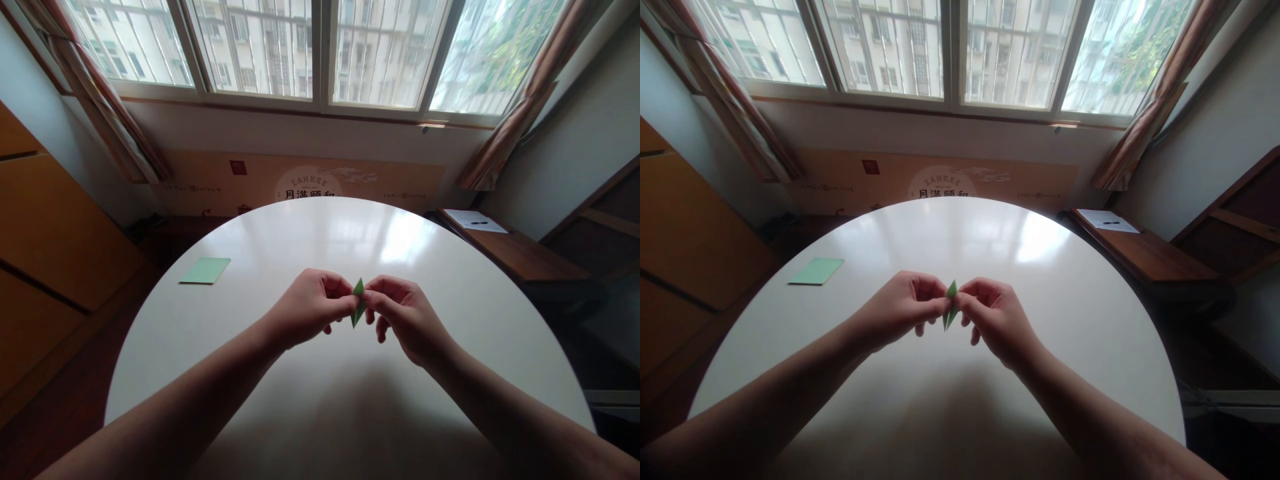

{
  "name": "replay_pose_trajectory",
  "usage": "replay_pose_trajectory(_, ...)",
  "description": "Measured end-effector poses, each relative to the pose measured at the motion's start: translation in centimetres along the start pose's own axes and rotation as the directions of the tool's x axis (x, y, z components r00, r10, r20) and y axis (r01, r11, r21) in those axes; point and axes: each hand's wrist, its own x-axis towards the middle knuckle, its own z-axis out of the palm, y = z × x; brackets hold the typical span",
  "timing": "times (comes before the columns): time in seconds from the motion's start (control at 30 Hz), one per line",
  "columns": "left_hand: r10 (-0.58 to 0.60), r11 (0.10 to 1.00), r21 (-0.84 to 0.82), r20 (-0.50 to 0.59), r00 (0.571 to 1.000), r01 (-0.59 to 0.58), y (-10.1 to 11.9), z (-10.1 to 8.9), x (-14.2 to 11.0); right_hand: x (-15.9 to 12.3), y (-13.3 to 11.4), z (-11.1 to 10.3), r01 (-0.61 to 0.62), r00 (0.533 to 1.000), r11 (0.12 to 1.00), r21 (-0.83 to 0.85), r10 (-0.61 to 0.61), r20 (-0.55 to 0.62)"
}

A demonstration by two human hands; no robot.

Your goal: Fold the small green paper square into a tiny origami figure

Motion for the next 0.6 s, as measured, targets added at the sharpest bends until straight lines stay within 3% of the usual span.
replay_pose_trajectory(0.23,-0.034,0.995,-0.092,-0.026,0.999,0.032,-0.21,0.14,0.24,0.11,0.07,-0.03,-0.01,0.997,1.0,0.024,0.012,-0.081)
replay_pose_trajectory(0.6,-0.162,0.935,-0.332,-0.093,0.982,0.123,-0.3,-0.09,0.45,-0.01,-0.08,0.12,-0.052,0.997,0.998,0.037,0.05,0.054)
